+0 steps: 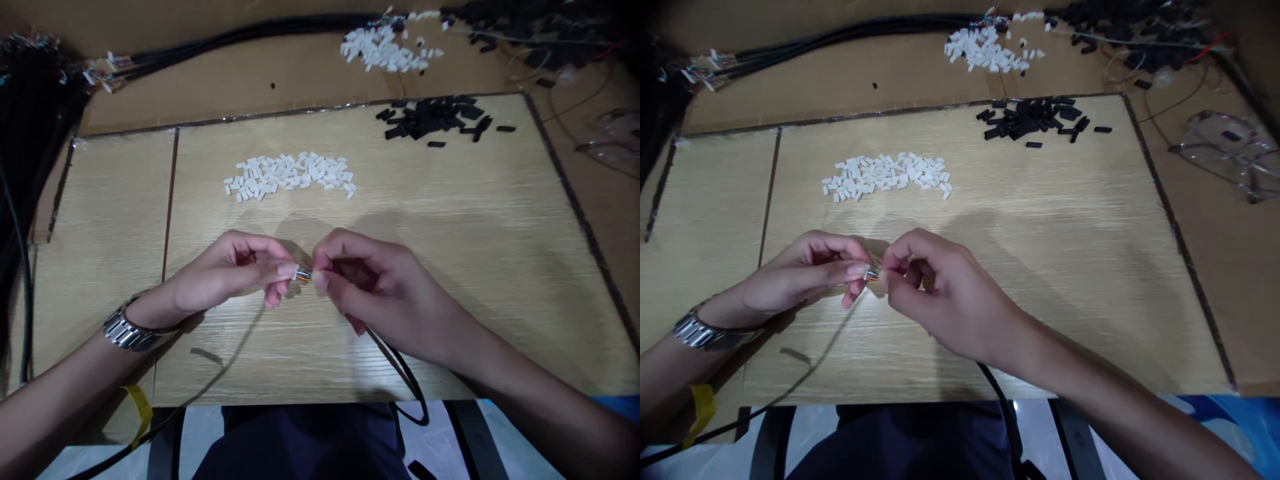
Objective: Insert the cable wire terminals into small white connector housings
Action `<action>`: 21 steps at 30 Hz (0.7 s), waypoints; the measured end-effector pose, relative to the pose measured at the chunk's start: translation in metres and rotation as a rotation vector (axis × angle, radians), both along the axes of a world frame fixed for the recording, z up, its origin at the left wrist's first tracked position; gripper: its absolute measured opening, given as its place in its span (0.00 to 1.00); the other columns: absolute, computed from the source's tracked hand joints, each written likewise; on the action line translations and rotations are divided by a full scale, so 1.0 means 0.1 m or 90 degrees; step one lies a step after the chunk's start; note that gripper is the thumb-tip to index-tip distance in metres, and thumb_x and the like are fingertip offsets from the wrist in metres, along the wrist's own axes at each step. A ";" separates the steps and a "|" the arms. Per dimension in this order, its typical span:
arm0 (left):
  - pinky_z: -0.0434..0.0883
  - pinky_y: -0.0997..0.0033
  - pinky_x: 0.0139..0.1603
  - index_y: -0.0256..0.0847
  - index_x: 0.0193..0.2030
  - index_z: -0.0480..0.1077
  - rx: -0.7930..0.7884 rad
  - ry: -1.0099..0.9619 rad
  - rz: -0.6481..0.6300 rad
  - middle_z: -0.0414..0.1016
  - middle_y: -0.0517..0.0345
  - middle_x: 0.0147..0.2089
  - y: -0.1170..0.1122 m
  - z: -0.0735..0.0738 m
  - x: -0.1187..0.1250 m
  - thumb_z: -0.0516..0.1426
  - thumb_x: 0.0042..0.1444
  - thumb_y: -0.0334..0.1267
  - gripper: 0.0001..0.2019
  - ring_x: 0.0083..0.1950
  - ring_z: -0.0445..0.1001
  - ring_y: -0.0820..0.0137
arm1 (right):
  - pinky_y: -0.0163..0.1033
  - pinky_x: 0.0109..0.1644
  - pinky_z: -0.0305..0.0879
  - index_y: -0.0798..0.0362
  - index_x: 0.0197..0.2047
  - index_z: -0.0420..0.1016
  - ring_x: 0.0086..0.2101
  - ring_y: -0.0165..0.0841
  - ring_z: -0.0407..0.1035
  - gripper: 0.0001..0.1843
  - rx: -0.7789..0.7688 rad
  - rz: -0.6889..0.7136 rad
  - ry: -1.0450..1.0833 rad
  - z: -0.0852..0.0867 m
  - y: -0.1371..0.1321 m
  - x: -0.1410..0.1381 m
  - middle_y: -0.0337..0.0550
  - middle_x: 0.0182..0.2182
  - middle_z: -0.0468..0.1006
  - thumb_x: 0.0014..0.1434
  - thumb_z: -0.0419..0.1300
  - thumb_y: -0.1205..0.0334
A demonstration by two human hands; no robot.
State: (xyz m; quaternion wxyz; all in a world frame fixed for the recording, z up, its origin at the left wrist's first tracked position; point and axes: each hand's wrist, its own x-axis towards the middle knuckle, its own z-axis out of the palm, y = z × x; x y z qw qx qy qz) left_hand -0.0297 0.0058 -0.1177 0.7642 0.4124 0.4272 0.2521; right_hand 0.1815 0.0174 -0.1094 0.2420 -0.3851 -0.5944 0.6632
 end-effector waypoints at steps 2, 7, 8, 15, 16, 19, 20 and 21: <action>0.71 0.83 0.31 0.33 0.30 0.74 -0.003 -0.005 -0.004 0.74 0.62 0.26 0.00 0.01 0.00 0.59 0.61 0.31 0.08 0.26 0.73 0.80 | 0.29 0.23 0.59 0.53 0.31 0.68 0.23 0.22 0.61 0.06 -0.003 0.004 0.003 0.01 0.00 0.00 0.33 0.26 0.67 0.56 0.62 0.70; 0.71 0.84 0.32 0.34 0.31 0.75 0.000 -0.009 -0.012 0.75 0.63 0.27 0.01 -0.01 -0.01 0.59 0.61 0.31 0.07 0.27 0.73 0.81 | 0.29 0.24 0.59 0.54 0.32 0.68 0.23 0.21 0.61 0.04 0.014 0.007 -0.003 -0.01 0.00 0.01 0.34 0.28 0.68 0.59 0.59 0.69; 0.71 0.84 0.32 0.34 0.31 0.75 0.001 -0.009 -0.013 0.75 0.63 0.27 0.00 -0.01 -0.01 0.59 0.61 0.31 0.07 0.27 0.73 0.81 | 0.29 0.25 0.59 0.54 0.32 0.68 0.24 0.21 0.61 0.04 0.013 0.005 -0.003 -0.01 0.00 0.01 0.34 0.28 0.68 0.59 0.59 0.69; 0.71 0.85 0.32 0.34 0.31 0.75 0.006 -0.003 -0.015 0.74 0.63 0.27 0.00 0.00 -0.01 0.58 0.61 0.30 0.08 0.27 0.73 0.81 | 0.29 0.24 0.59 0.54 0.31 0.68 0.22 0.21 0.60 0.05 0.019 0.008 -0.010 0.01 -0.01 0.00 0.33 0.27 0.68 0.58 0.58 0.71; 0.71 0.85 0.32 0.34 0.31 0.74 0.008 -0.002 -0.017 0.74 0.64 0.27 0.00 0.01 -0.01 0.58 0.61 0.30 0.08 0.27 0.72 0.82 | 0.29 0.24 0.59 0.54 0.31 0.69 0.22 0.20 0.59 0.04 0.023 0.005 -0.013 0.01 -0.02 0.00 0.33 0.27 0.68 0.57 0.58 0.71; 0.71 0.86 0.31 0.34 0.31 0.75 0.012 0.008 -0.030 0.74 0.63 0.27 0.00 0.02 -0.01 0.58 0.61 0.29 0.07 0.27 0.73 0.82 | 0.29 0.23 0.58 0.54 0.31 0.69 0.20 0.19 0.57 0.04 0.036 0.000 -0.032 0.01 -0.03 0.00 0.32 0.27 0.68 0.55 0.59 0.73; 0.71 0.86 0.31 0.34 0.32 0.75 0.015 0.013 -0.035 0.74 0.63 0.26 0.00 0.02 -0.01 0.58 0.61 0.29 0.07 0.27 0.73 0.82 | 0.29 0.22 0.58 0.54 0.31 0.69 0.20 0.19 0.56 0.05 0.041 0.001 -0.039 0.01 -0.03 0.01 0.32 0.27 0.68 0.54 0.59 0.73; 0.71 0.86 0.31 0.34 0.32 0.75 0.018 0.019 -0.039 0.74 0.63 0.26 0.00 0.02 -0.02 0.58 0.61 0.29 0.07 0.26 0.73 0.82 | 0.29 0.22 0.57 0.54 0.31 0.69 0.19 0.19 0.56 0.05 0.045 0.004 -0.045 0.01 -0.03 0.01 0.32 0.27 0.69 0.53 0.59 0.73</action>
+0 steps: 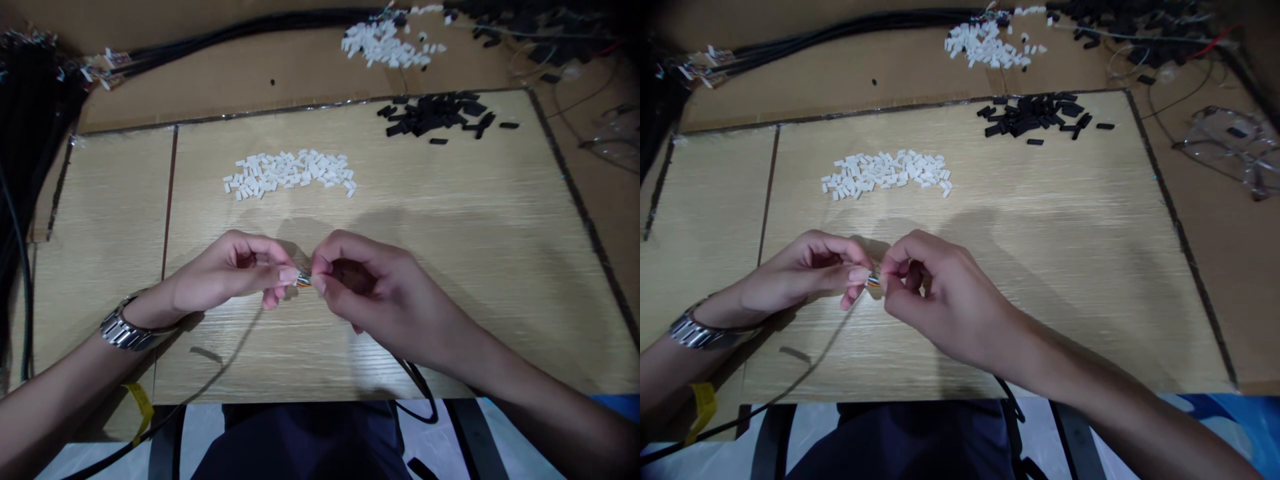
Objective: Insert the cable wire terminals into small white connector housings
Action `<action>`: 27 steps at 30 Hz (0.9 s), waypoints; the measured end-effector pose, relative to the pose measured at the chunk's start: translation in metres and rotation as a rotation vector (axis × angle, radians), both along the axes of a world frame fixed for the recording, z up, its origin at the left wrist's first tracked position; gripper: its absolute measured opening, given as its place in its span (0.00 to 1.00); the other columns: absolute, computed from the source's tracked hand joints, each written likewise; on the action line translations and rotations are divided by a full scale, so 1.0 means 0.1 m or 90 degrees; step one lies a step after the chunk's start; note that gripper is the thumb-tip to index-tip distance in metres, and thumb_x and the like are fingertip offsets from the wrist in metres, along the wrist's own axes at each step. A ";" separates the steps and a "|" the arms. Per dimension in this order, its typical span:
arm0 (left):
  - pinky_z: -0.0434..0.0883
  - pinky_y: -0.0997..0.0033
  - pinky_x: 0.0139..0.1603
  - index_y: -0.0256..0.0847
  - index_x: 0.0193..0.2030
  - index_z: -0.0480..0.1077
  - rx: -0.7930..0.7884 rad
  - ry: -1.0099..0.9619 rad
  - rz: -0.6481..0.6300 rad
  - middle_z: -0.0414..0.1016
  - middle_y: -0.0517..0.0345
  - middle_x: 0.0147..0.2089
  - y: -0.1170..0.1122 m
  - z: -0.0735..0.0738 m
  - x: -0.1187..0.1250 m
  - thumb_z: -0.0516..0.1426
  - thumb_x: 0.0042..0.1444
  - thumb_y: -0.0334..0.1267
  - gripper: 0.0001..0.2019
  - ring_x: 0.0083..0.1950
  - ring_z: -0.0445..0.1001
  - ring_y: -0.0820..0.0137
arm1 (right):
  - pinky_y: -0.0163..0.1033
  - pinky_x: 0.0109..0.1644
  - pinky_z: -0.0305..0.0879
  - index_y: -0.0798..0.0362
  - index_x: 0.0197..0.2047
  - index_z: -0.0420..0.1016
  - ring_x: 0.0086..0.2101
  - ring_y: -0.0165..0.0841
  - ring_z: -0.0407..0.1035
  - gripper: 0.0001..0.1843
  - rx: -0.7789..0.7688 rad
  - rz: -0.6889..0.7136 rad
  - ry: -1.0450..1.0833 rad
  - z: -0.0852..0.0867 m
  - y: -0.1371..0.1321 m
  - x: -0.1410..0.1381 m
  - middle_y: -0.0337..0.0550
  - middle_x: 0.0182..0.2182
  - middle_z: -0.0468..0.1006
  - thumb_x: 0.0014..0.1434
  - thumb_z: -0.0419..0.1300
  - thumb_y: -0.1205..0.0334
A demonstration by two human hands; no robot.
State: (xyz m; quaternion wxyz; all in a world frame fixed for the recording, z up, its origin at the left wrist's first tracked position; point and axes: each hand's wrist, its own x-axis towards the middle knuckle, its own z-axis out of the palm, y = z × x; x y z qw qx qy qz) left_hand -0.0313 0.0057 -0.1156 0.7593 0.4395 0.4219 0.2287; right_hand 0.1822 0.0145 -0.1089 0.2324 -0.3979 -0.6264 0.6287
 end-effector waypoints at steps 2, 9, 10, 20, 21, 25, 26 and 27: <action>0.71 0.86 0.30 0.34 0.32 0.75 0.006 0.012 -0.003 0.74 0.64 0.26 0.00 0.00 0.00 0.58 0.61 0.28 0.06 0.26 0.73 0.82 | 0.28 0.22 0.57 0.54 0.31 0.69 0.20 0.19 0.56 0.06 0.007 0.008 -0.006 -0.01 0.00 0.00 0.32 0.27 0.69 0.53 0.59 0.75; 0.71 0.86 0.30 0.36 0.32 0.75 0.008 0.014 0.014 0.74 0.64 0.26 -0.01 0.00 0.03 0.59 0.60 0.29 0.07 0.26 0.72 0.81 | 0.28 0.24 0.58 0.55 0.31 0.69 0.20 0.18 0.55 0.06 0.018 0.012 -0.004 -0.04 0.00 -0.01 0.31 0.26 0.69 0.53 0.58 0.75; 0.71 0.86 0.30 0.36 0.32 0.75 0.007 0.016 0.016 0.74 0.64 0.26 -0.02 0.01 0.04 0.59 0.60 0.29 0.07 0.26 0.72 0.81 | 0.29 0.24 0.58 0.55 0.31 0.69 0.19 0.18 0.55 0.06 0.018 0.012 -0.005 -0.04 0.00 -0.01 0.31 0.26 0.68 0.53 0.58 0.74; 0.71 0.85 0.32 0.35 0.33 0.76 0.039 0.035 0.029 0.76 0.63 0.28 -0.01 0.00 0.05 0.58 0.61 0.30 0.07 0.27 0.73 0.81 | 0.29 0.26 0.60 0.55 0.31 0.70 0.22 0.21 0.60 0.03 -0.045 0.008 0.028 -0.03 0.05 0.00 0.31 0.24 0.68 0.57 0.59 0.70; 0.71 0.84 0.33 0.35 0.34 0.76 0.044 0.033 0.028 0.77 0.62 0.29 -0.01 -0.01 0.05 0.58 0.62 0.30 0.06 0.28 0.74 0.81 | 0.30 0.26 0.60 0.55 0.31 0.70 0.22 0.21 0.60 0.03 -0.052 0.006 0.033 -0.03 0.05 0.00 0.31 0.24 0.67 0.57 0.59 0.70; 0.72 0.83 0.34 0.34 0.33 0.76 0.077 0.041 0.029 0.78 0.61 0.29 -0.01 -0.03 0.06 0.57 0.63 0.32 0.09 0.29 0.74 0.80 | 0.31 0.26 0.59 0.55 0.32 0.70 0.21 0.21 0.58 0.03 -0.052 0.006 0.041 -0.04 0.05 -0.01 0.31 0.24 0.67 0.57 0.59 0.70; 0.72 0.83 0.34 0.34 0.32 0.75 0.083 0.047 0.031 0.77 0.61 0.29 -0.02 -0.03 0.07 0.57 0.63 0.32 0.09 0.28 0.74 0.80 | 0.31 0.26 0.59 0.55 0.32 0.70 0.21 0.21 0.58 0.03 -0.045 0.006 0.038 -0.05 0.04 -0.01 0.32 0.24 0.67 0.57 0.59 0.70; 0.72 0.82 0.33 0.34 0.32 0.75 0.087 0.053 0.035 0.77 0.61 0.28 -0.02 -0.03 0.07 0.57 0.63 0.33 0.09 0.28 0.74 0.79 | 0.31 0.26 0.59 0.55 0.32 0.70 0.21 0.21 0.58 0.03 -0.034 0.006 0.032 -0.05 0.04 -0.01 0.32 0.25 0.67 0.57 0.59 0.70</action>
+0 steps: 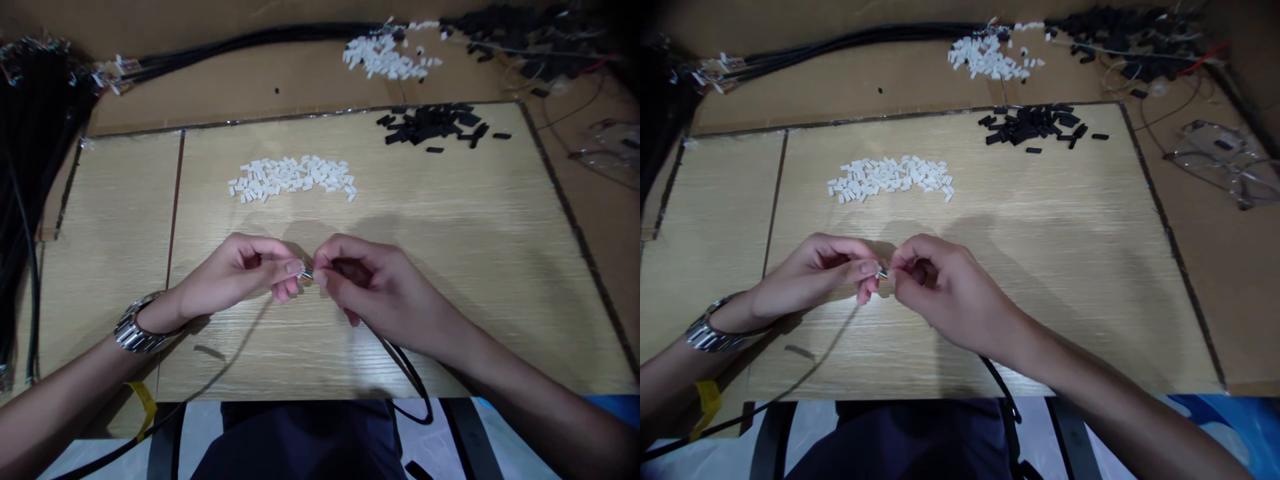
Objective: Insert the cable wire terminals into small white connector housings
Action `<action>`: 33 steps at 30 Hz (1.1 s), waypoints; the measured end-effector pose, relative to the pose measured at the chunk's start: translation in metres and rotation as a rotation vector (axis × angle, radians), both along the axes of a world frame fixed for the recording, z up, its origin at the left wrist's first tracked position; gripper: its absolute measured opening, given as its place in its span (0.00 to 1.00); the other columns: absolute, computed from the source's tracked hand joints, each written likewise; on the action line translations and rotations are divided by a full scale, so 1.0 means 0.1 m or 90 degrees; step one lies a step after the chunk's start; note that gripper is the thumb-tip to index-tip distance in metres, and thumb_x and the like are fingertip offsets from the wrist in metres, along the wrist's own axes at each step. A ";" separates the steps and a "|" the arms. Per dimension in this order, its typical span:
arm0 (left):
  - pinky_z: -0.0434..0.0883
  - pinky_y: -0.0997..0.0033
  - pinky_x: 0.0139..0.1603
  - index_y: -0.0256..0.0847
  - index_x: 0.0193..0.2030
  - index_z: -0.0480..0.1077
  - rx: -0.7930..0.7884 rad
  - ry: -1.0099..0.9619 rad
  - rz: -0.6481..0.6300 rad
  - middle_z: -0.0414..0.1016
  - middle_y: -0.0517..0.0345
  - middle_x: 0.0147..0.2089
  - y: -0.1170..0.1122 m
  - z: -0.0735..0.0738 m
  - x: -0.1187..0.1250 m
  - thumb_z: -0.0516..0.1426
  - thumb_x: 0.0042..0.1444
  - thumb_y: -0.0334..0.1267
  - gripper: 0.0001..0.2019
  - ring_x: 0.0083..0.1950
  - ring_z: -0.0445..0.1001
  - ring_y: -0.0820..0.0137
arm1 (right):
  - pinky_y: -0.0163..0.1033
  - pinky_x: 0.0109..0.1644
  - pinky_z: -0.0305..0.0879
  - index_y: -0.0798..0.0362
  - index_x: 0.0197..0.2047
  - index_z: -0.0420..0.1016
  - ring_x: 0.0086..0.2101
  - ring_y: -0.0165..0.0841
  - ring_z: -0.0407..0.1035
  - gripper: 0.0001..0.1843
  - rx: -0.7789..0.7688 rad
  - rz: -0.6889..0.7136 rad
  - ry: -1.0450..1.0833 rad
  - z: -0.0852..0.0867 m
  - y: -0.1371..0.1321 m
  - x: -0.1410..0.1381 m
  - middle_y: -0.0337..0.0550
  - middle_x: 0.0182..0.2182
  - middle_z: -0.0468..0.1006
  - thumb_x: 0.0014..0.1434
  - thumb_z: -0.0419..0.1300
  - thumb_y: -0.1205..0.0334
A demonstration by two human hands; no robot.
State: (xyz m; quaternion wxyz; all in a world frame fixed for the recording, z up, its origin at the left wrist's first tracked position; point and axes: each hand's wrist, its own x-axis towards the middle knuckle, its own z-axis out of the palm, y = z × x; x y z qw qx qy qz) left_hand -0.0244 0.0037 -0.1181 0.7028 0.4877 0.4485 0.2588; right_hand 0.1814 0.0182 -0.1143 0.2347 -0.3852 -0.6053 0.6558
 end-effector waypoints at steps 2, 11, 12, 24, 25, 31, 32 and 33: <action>0.72 0.82 0.33 0.34 0.31 0.74 0.002 0.009 0.004 0.77 0.60 0.28 -0.01 0.00 0.01 0.58 0.62 0.33 0.09 0.28 0.74 0.79 | 0.31 0.26 0.59 0.55 0.32 0.70 0.22 0.22 0.59 0.03 0.035 -0.004 -0.021 -0.01 -0.01 0.00 0.33 0.26 0.68 0.57 0.58 0.70; 0.72 0.81 0.31 0.34 0.31 0.74 -0.016 0.025 0.015 0.76 0.61 0.26 -0.02 0.04 0.03 0.58 0.62 0.34 0.09 0.27 0.74 0.78 | 0.31 0.28 0.58 0.54 0.33 0.68 0.26 0.23 0.61 0.05 0.107 0.011 -0.060 -0.03 -0.05 0.00 0.33 0.28 0.67 0.55 0.57 0.73; 0.72 0.81 0.31 0.34 0.31 0.74 -0.014 0.029 0.018 0.76 0.61 0.26 -0.03 0.04 0.04 0.59 0.61 0.34 0.09 0.26 0.74 0.78 | 0.31 0.28 0.58 0.54 0.33 0.68 0.26 0.23 0.61 0.04 0.107 0.011 -0.060 -0.03 -0.05 0.00 0.34 0.28 0.67 0.56 0.57 0.73; 0.71 0.82 0.31 0.34 0.30 0.73 0.000 0.029 0.053 0.75 0.61 0.26 -0.05 0.03 0.06 0.59 0.61 0.34 0.09 0.27 0.73 0.79 | 0.32 0.30 0.58 0.55 0.33 0.71 0.27 0.24 0.62 0.04 0.230 -0.015 -0.106 -0.04 -0.05 -0.01 0.36 0.29 0.68 0.57 0.58 0.72; 0.71 0.82 0.31 0.34 0.30 0.73 -0.002 0.032 0.051 0.75 0.61 0.26 -0.05 0.03 0.06 0.59 0.61 0.34 0.09 0.27 0.73 0.79 | 0.31 0.29 0.58 0.55 0.33 0.71 0.27 0.24 0.62 0.04 0.227 -0.016 -0.102 -0.04 -0.05 -0.01 0.36 0.29 0.68 0.57 0.58 0.72; 0.73 0.81 0.31 0.34 0.31 0.73 -0.003 0.034 0.030 0.76 0.59 0.27 -0.05 0.01 0.03 0.59 0.62 0.35 0.09 0.27 0.74 0.78 | 0.31 0.28 0.58 0.54 0.32 0.70 0.26 0.24 0.61 0.05 0.213 -0.026 -0.094 -0.06 -0.07 -0.02 0.36 0.29 0.68 0.57 0.57 0.72; 0.73 0.81 0.31 0.34 0.32 0.73 -0.005 0.030 0.026 0.76 0.58 0.28 -0.05 0.00 0.02 0.59 0.62 0.36 0.09 0.27 0.74 0.78 | 0.32 0.28 0.58 0.54 0.32 0.70 0.26 0.24 0.61 0.04 0.216 -0.026 -0.095 -0.06 -0.07 -0.02 0.36 0.29 0.68 0.57 0.57 0.72; 0.73 0.81 0.31 0.34 0.32 0.74 -0.008 0.025 0.020 0.77 0.58 0.29 -0.05 -0.01 0.01 0.59 0.62 0.36 0.09 0.28 0.74 0.78 | 0.32 0.29 0.58 0.54 0.32 0.70 0.26 0.24 0.61 0.04 0.220 -0.025 -0.095 -0.06 -0.07 -0.02 0.36 0.29 0.67 0.57 0.57 0.72</action>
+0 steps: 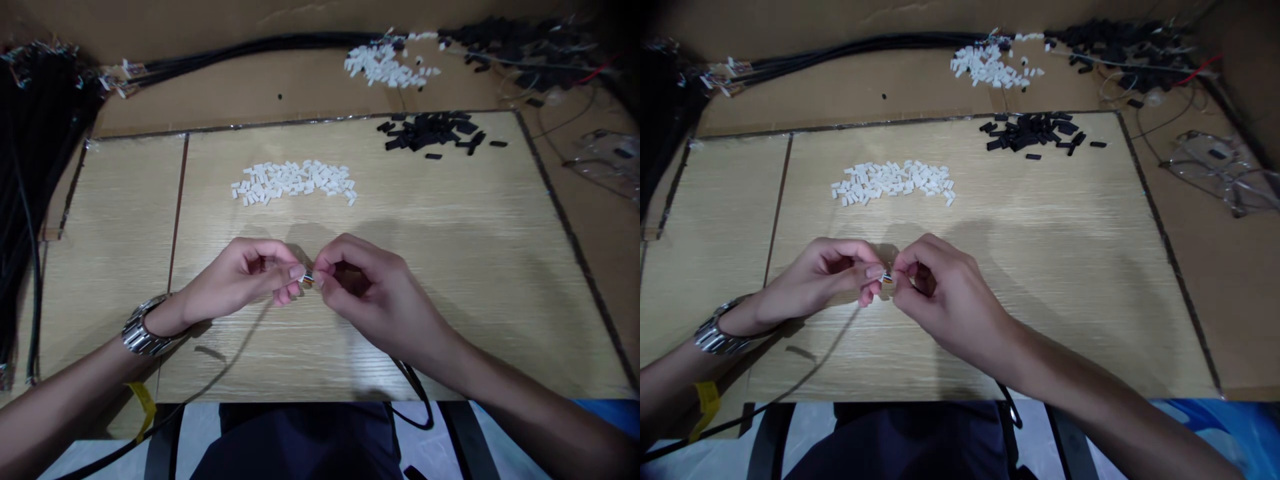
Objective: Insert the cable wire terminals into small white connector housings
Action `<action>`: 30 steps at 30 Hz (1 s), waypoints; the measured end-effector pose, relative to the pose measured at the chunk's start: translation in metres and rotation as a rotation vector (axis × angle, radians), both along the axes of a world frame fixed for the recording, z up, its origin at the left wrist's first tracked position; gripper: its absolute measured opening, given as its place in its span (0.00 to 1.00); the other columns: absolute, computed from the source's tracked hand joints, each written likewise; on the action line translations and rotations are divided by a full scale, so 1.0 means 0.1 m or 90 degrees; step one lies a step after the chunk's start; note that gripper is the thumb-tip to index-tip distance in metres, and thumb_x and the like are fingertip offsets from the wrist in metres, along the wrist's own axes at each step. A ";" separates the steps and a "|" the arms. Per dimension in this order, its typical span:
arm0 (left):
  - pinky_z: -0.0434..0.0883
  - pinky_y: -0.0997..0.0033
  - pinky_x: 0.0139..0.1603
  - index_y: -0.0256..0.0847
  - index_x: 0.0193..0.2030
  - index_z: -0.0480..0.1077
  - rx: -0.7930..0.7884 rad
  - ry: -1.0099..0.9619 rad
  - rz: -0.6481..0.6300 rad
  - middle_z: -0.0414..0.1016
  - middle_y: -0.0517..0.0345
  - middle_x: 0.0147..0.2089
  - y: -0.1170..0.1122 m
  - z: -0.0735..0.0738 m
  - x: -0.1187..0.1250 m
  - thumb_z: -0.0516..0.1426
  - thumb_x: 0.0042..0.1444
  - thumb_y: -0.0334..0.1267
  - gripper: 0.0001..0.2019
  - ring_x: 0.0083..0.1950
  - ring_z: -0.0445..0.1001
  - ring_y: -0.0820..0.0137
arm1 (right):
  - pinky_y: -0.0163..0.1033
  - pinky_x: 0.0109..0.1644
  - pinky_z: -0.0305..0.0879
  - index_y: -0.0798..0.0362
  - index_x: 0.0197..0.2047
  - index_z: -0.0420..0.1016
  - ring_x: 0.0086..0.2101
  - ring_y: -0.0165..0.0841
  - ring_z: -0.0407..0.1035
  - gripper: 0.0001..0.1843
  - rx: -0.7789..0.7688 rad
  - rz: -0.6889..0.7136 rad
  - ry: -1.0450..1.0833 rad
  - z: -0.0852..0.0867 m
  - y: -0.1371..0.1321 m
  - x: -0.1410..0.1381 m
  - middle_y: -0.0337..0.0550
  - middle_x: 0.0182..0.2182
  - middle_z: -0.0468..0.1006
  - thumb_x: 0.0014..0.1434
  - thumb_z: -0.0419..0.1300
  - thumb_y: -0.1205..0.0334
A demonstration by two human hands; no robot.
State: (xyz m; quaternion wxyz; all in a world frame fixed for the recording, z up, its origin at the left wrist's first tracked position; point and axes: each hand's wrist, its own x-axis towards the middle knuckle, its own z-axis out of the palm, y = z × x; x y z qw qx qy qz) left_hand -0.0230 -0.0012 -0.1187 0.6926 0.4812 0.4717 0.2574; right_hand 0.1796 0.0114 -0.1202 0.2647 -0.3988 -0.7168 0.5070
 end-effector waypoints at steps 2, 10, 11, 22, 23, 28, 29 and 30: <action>0.73 0.81 0.32 0.34 0.33 0.74 -0.006 -0.013 -0.012 0.77 0.58 0.30 0.00 -0.01 -0.02 0.59 0.62 0.35 0.08 0.29 0.75 0.78 | 0.32 0.29 0.58 0.54 0.31 0.70 0.26 0.24 0.61 0.04 0.008 0.005 -0.002 0.00 0.00 0.00 0.36 0.29 0.67 0.56 0.58 0.72; 0.73 0.82 0.31 0.33 0.34 0.73 -0.042 -0.062 -0.016 0.76 0.61 0.26 0.04 -0.02 -0.04 0.63 0.56 0.30 0.03 0.26 0.75 0.79 | 0.32 0.29 0.58 0.53 0.31 0.69 0.27 0.26 0.61 0.06 0.026 0.016 -0.014 0.02 0.01 0.00 0.36 0.29 0.67 0.53 0.59 0.73; 0.74 0.82 0.31 0.33 0.34 0.73 -0.047 -0.063 -0.015 0.76 0.61 0.26 0.04 -0.02 -0.03 0.63 0.55 0.30 0.03 0.26 0.75 0.78 | 0.32 0.29 0.58 0.53 0.31 0.68 0.27 0.26 0.61 0.06 0.027 0.017 -0.012 0.02 0.01 0.00 0.36 0.28 0.67 0.53 0.59 0.73; 0.73 0.83 0.31 0.33 0.31 0.73 -0.069 -0.097 -0.022 0.76 0.62 0.27 0.03 0.01 -0.05 0.60 0.58 0.28 0.04 0.27 0.74 0.80 | 0.32 0.29 0.58 0.53 0.31 0.67 0.27 0.25 0.61 0.07 0.052 0.028 0.000 -0.01 0.00 0.01 0.36 0.30 0.66 0.53 0.58 0.75; 0.73 0.83 0.31 0.33 0.31 0.73 -0.070 -0.095 -0.022 0.76 0.61 0.27 0.03 0.01 -0.05 0.60 0.58 0.28 0.04 0.27 0.74 0.80 | 0.32 0.29 0.58 0.52 0.32 0.67 0.27 0.25 0.61 0.08 0.062 0.030 -0.003 -0.01 0.00 0.02 0.36 0.30 0.66 0.53 0.58 0.75; 0.73 0.83 0.31 0.33 0.32 0.73 -0.077 -0.079 -0.031 0.76 0.60 0.28 0.03 0.02 -0.05 0.61 0.58 0.30 0.04 0.27 0.74 0.79 | 0.33 0.30 0.61 0.52 0.34 0.66 0.29 0.27 0.63 0.07 0.132 0.055 -0.012 -0.01 -0.02 0.02 0.39 0.33 0.67 0.57 0.57 0.74; 0.73 0.83 0.30 0.33 0.32 0.73 -0.079 -0.075 -0.031 0.76 0.60 0.28 0.04 0.02 -0.04 0.61 0.58 0.30 0.04 0.27 0.74 0.79 | 0.34 0.31 0.61 0.52 0.34 0.66 0.29 0.27 0.63 0.08 0.145 0.059 -0.010 -0.01 -0.02 0.02 0.39 0.33 0.67 0.57 0.56 0.74; 0.72 0.83 0.30 0.33 0.32 0.73 -0.081 -0.070 -0.032 0.76 0.60 0.28 0.04 0.02 -0.04 0.60 0.59 0.30 0.04 0.27 0.74 0.79 | 0.34 0.31 0.62 0.52 0.35 0.66 0.29 0.27 0.63 0.08 0.154 0.062 -0.010 -0.01 -0.02 0.02 0.39 0.33 0.67 0.57 0.56 0.75</action>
